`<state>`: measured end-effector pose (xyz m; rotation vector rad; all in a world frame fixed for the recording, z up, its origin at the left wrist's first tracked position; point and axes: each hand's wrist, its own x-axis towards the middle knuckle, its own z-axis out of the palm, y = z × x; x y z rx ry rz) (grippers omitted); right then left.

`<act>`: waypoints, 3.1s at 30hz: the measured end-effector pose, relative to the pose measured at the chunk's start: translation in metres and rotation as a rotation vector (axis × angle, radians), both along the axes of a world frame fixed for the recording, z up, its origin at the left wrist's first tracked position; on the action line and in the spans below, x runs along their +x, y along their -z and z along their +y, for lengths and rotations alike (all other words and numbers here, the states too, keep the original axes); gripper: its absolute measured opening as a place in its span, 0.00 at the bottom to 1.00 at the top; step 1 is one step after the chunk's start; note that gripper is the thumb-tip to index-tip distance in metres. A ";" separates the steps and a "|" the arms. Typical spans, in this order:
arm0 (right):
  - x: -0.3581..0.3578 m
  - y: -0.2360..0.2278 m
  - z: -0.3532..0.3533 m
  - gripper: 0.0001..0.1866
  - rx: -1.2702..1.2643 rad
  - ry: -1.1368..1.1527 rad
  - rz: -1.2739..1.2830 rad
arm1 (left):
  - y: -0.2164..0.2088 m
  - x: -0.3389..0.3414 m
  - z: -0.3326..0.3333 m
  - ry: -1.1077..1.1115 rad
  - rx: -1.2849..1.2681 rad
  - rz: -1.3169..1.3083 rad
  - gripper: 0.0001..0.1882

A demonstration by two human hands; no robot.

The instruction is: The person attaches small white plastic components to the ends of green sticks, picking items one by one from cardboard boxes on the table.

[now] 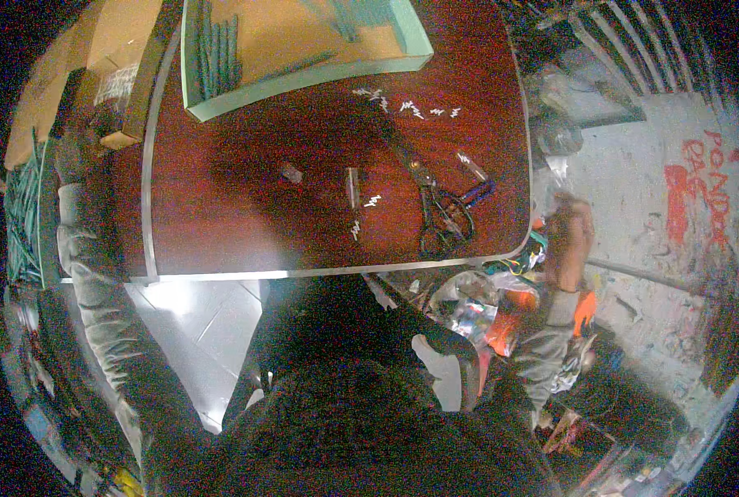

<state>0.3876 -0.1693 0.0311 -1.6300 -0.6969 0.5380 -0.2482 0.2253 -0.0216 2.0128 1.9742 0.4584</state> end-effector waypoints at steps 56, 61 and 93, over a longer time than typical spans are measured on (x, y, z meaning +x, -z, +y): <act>-0.266 0.051 0.380 0.08 0.074 -1.159 -1.378 | -0.028 0.053 0.005 0.149 0.704 0.066 0.12; -0.271 0.036 0.370 0.05 0.288 -1.192 -1.700 | -0.043 0.103 -0.056 0.159 0.970 -0.333 0.12; -0.119 -0.078 0.202 0.18 0.207 -1.127 -1.130 | -0.059 0.276 -0.121 1.179 -0.423 -1.100 0.20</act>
